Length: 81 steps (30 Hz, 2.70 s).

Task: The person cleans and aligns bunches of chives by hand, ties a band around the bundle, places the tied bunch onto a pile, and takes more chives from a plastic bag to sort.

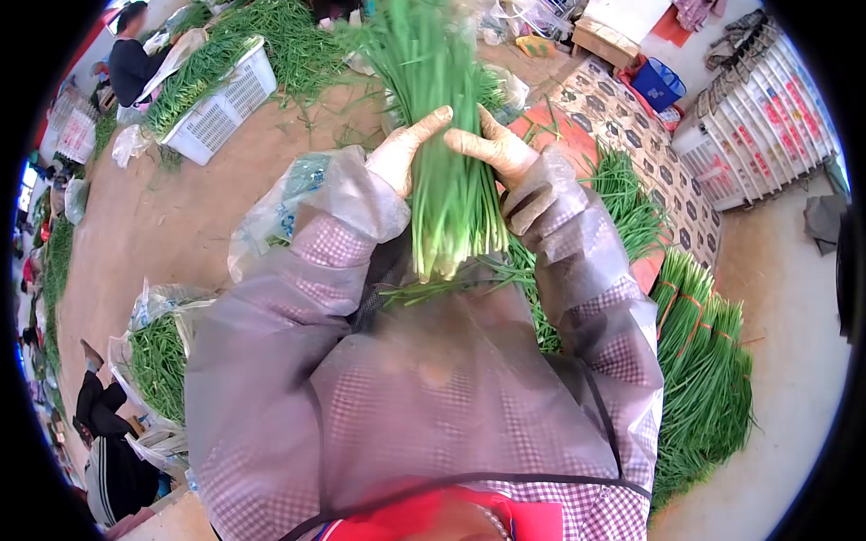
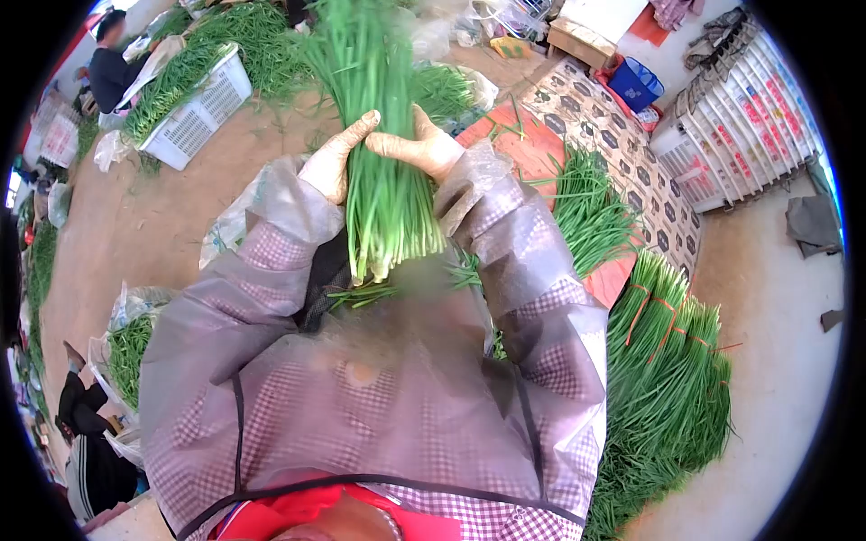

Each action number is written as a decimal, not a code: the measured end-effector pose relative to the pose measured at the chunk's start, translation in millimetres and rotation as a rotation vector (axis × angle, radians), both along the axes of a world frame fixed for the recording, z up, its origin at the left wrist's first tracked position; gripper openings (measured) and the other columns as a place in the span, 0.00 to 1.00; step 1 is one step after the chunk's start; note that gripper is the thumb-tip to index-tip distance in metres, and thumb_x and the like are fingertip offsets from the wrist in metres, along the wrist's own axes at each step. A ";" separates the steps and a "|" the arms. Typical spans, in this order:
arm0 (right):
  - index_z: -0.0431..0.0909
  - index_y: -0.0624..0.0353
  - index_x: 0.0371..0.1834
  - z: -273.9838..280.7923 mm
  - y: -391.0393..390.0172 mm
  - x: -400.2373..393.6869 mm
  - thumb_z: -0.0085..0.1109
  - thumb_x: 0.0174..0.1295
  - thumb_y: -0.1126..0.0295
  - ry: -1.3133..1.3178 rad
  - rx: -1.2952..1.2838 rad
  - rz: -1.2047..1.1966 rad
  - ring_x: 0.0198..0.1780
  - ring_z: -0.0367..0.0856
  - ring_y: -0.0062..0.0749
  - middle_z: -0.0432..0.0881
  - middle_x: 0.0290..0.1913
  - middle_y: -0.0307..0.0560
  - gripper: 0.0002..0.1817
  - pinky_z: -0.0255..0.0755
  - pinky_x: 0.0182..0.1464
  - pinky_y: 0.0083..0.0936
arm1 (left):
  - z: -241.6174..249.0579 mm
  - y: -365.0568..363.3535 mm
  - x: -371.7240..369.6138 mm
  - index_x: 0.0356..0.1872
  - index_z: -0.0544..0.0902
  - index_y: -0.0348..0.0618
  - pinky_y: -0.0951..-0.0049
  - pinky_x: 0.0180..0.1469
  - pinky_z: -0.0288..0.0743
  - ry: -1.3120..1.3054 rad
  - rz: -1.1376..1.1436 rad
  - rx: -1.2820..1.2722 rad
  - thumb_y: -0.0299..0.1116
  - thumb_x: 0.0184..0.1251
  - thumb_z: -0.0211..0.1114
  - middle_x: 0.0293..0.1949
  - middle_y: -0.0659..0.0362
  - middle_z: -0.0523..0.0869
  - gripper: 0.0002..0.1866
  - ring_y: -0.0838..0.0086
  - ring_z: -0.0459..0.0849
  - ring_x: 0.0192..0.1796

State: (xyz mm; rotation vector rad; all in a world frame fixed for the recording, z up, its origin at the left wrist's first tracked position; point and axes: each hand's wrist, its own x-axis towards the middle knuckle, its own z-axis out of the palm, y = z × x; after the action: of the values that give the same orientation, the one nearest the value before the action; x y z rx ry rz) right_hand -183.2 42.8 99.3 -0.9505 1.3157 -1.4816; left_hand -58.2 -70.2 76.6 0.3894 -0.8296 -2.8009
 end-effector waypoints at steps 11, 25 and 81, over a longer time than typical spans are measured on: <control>0.68 0.64 0.62 -76.1 89.1 38.3 0.59 0.53 0.78 -0.516 0.104 0.099 0.60 0.72 0.39 0.76 0.58 0.48 0.29 0.63 0.63 0.35 | -31.8 40.5 48.8 0.57 0.73 0.37 0.70 0.53 0.76 -0.128 -0.300 -0.298 0.36 0.58 0.69 0.50 0.56 0.82 0.26 0.72 0.81 0.49; 0.71 0.59 0.57 -54.4 59.2 19.9 0.63 0.56 0.54 -0.790 -0.023 -0.093 0.46 0.80 0.41 0.80 0.48 0.51 0.29 0.76 0.50 0.43 | -18.5 54.5 13.0 0.58 0.72 0.41 0.71 0.57 0.70 -0.092 -0.456 -0.636 0.41 0.54 0.73 0.48 0.60 0.80 0.32 0.74 0.77 0.52; 0.66 0.54 0.46 -55.3 135.6 -133.4 0.64 0.53 0.62 -0.446 -0.735 -0.385 0.51 0.71 0.37 0.73 0.41 0.41 0.21 0.65 0.59 0.40 | -26.2 71.5 32.1 0.44 0.84 0.44 0.83 0.27 0.65 0.013 0.061 -1.235 0.27 0.59 0.63 0.26 0.66 0.79 0.11 0.86 0.70 0.22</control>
State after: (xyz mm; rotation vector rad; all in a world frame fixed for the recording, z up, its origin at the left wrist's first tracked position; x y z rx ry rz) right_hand -316.6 178.5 44.0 -0.7438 0.6366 -2.3990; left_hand -26.1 1.3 50.4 0.1498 -2.1756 -1.7103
